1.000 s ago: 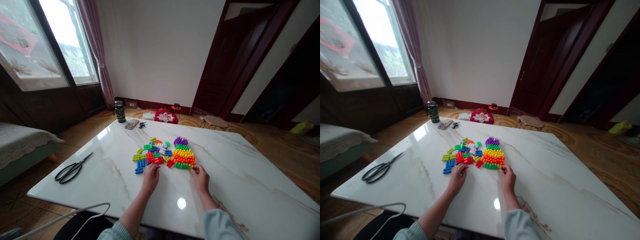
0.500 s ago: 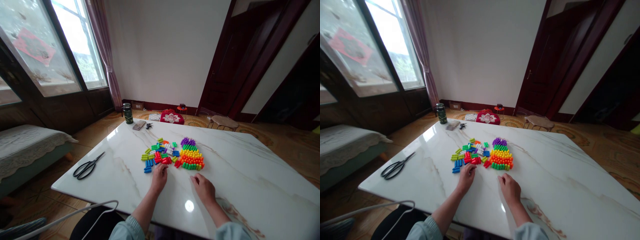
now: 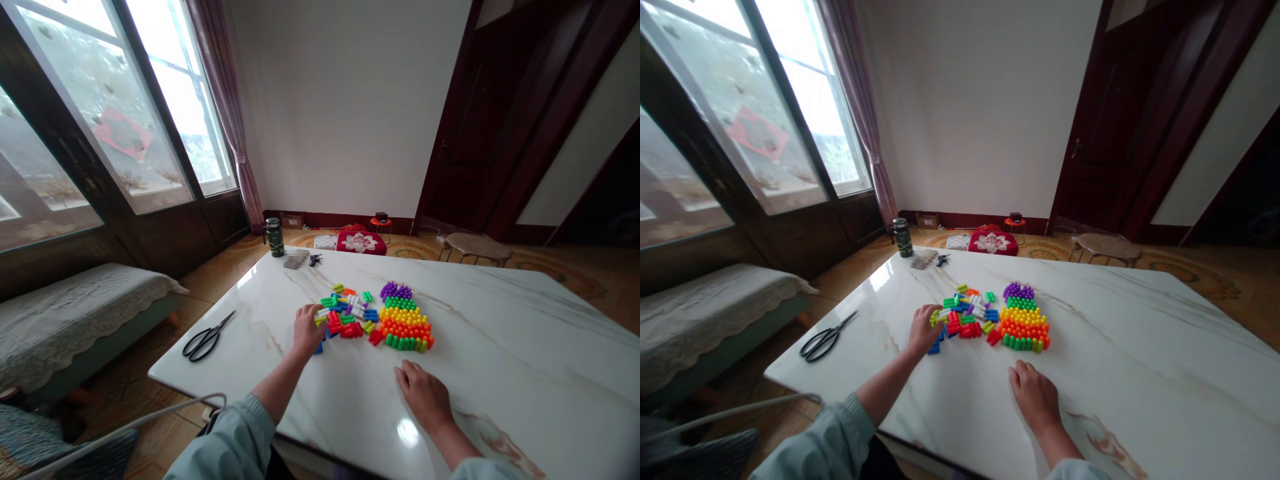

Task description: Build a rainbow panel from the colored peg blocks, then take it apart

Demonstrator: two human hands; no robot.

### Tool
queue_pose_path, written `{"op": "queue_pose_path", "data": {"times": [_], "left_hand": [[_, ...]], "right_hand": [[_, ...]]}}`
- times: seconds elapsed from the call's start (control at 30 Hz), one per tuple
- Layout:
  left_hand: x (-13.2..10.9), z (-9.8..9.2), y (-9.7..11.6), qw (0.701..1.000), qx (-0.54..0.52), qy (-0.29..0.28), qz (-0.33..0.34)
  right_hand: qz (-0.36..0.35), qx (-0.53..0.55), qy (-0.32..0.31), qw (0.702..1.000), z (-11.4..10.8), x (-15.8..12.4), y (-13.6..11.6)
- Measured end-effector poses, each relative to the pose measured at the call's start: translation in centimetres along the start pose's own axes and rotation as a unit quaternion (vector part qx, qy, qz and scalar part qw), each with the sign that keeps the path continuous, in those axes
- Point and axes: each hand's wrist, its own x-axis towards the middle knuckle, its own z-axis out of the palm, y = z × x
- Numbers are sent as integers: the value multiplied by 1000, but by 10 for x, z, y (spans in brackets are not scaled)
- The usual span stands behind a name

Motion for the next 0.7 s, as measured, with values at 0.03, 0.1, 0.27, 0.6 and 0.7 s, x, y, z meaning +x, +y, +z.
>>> {"op": "queue_pose_path", "data": {"times": [0.03,0.1,0.27,0.6,0.7], "left_hand": [[9,-6,-7,999,25,-11,-28],[25,-12,-18,994,69,-52,-72],[45,-4,-26,971,151,-147,-110],[70,0,-17,943,208,-226,-126],[69,3,-15,946,212,-214,-122]], "right_hand": [[-1,0,4,1000,1,0,0],[-2,1,11,1000,2,0,0],[-8,2,19,1000,4,-1,0],[0,4,7,1000,1,-1,-2],[2,6,6,1000,1,-2,-2]]}}
